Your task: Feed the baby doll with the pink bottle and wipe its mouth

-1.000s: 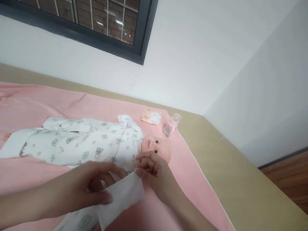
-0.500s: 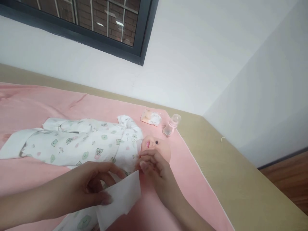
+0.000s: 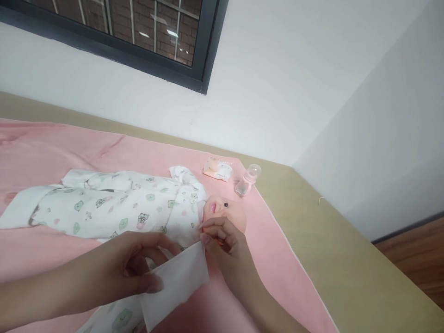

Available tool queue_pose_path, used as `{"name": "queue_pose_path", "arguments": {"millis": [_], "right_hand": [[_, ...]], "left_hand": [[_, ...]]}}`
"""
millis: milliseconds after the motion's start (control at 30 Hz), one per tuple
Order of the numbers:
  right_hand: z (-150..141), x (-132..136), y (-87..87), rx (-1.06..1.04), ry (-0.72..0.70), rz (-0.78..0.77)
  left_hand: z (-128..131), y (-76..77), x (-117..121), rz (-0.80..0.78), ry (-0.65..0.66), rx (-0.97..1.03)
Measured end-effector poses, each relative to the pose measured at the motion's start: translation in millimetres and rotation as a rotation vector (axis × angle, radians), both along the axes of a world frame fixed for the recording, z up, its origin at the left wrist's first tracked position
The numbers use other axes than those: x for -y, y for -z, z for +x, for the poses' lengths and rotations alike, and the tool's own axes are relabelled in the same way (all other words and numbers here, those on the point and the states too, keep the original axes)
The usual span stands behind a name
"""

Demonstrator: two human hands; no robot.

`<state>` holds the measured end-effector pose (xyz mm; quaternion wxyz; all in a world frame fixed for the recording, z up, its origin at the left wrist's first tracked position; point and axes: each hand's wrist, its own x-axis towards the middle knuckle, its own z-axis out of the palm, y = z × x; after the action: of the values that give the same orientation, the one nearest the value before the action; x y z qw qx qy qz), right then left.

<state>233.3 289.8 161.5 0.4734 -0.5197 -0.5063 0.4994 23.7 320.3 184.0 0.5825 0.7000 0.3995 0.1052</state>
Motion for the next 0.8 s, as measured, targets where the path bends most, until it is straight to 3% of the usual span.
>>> {"name": "queue_pose_path", "arguments": {"millis": [167,300,433,567,800], "right_hand": [[0.7,0.3,-1.6,-0.014,0.032,0.045],[2.7,1.9,-4.1,-0.057,-0.131,-0.032],[6.8,0.7,-3.7,0.05,-0.251,-0.162],[16.6,-6.6,-3.6,0.076,-0.252,-0.168],[23.9,-5.8,-6.8,0.004,-0.289,-0.128]], "left_hand": [[-1.0,1.6,-0.9,-0.024,0.008,0.023],[-1.8,1.8,-2.0,-0.019,0.032,0.038],[-2.4,3.9,-4.3,-0.012,0.025,0.04],[-3.2,7.1,-5.9,0.0,0.046,0.051],[-3.0,3.9,-2.2,-0.034,-0.032,0.076]]}}
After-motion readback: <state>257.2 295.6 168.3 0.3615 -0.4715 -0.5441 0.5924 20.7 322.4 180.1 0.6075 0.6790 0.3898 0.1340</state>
